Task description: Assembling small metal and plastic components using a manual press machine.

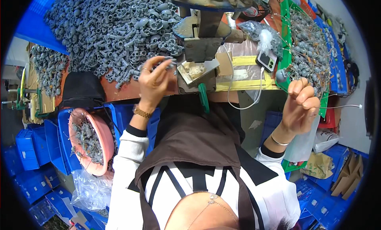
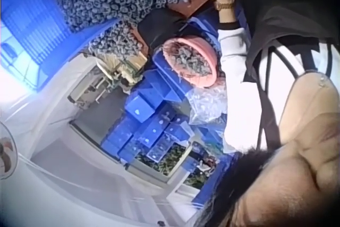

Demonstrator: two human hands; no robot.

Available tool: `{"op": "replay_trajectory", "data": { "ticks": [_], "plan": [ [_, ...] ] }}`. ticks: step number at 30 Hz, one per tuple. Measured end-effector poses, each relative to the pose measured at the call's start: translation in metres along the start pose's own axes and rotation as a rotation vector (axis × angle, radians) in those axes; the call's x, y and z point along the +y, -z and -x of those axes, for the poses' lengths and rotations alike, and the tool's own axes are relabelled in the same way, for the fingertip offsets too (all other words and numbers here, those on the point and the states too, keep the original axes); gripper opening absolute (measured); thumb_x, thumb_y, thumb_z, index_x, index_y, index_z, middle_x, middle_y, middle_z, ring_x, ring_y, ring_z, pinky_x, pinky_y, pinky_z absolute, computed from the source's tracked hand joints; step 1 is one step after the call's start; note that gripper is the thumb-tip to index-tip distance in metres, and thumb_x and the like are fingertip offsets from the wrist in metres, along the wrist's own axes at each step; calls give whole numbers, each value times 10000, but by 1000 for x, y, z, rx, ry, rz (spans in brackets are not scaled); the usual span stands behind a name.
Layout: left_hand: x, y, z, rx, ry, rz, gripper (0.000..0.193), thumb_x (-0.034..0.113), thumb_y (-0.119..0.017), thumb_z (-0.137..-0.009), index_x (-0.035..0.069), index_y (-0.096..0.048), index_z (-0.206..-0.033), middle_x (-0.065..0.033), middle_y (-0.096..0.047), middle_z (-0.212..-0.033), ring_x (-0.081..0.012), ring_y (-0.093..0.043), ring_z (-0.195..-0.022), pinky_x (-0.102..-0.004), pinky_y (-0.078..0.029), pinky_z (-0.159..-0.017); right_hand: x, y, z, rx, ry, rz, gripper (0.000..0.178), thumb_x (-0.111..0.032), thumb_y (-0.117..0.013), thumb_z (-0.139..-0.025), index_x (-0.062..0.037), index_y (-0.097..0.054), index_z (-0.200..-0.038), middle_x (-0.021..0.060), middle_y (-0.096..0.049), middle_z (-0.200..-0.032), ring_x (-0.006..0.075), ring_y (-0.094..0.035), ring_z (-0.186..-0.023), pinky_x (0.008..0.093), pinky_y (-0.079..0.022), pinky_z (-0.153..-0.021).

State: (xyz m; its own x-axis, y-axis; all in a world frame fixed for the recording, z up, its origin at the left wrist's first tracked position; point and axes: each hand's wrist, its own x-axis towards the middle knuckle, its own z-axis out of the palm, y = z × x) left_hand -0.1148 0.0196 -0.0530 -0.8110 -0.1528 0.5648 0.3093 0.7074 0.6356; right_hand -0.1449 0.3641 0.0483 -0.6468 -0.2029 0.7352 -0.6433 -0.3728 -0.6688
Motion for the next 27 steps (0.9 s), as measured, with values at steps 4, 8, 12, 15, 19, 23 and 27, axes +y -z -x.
{"op": "replay_trajectory", "data": {
  "ticks": [4,8,12,15,19,23,27],
  "plan": [
    [24,-36,6,-40,-186,51,290,7,-724,-714,89,-696,-990,-103,-624,-1018,-284,-601,-939,-356,-501,-800,-1,-17,3,11,-32,-51,266,-308,-511,-945,-59,-569,-871,103,-557,-834,250,-470,-831,358,-420,-680],
    [25,-40,5,-87,-258,-123,289,1,-702,-731,93,-691,-1006,-115,-629,-1058,-297,-597,-968,-368,-495,-824,-6,-35,-2,-106,-146,-80,282,-324,-513,-956,-71,-604,-873,65,-559,-787,170,-465,-713,293,-363,-604],
    [25,-27,5,-110,-109,56,254,24,-678,-762,75,-685,-1011,-120,-630,-1113,-292,-591,-1017,-386,-467,-877,-4,-48,1,-111,-237,48,334,-315,-564,-925,-39,-633,-750,55,-611,-629,127,-440,-530,271,-314,-500],
    [6,-7,2,0,-84,-138,259,0,-642,-738,56,-672,-988,-78,-643,-1064,-266,-576,-991,-394,-436,-877,-4,-56,3,-169,-415,86,195,-169,-599,-818,-8,-689,-755,47,-612,-571,129,-474,-533,262,-337,-494],
    [-21,0,1,-117,-257,-478,264,34,-600,-715,63,-656,-972,-35,-640,-1011,-225,-557,-927,-365,-415,-815,-3,-71,5,-370,-804,-129,210,63,-552,-804,60,-682,-968,101,-626,-683,154,-634,-603,226,-469,-552],
    [-38,-3,-9,-273,-412,-556,292,69,-580,-715,56,-648,-999,-41,-632,-1030,-213,-558,-907,-341,-410,-790,10,-81,15,-365,-1015,-150,161,-24,-581,-873,42,-682,-979,60,-641,-706,93,-601,-612,204,-448,-537],
    [-38,2,-12,-214,-401,-300,332,-5,-593,-715,35,-642,-1041,-71,-626,-1041,-249,-573,-886,-350,-452,-777,35,-96,31,-245,-949,7,169,-109,-593,-892,13,-689,-824,23,-613,-642,53,-532,-538,170,-375,-484]
  ]
}}
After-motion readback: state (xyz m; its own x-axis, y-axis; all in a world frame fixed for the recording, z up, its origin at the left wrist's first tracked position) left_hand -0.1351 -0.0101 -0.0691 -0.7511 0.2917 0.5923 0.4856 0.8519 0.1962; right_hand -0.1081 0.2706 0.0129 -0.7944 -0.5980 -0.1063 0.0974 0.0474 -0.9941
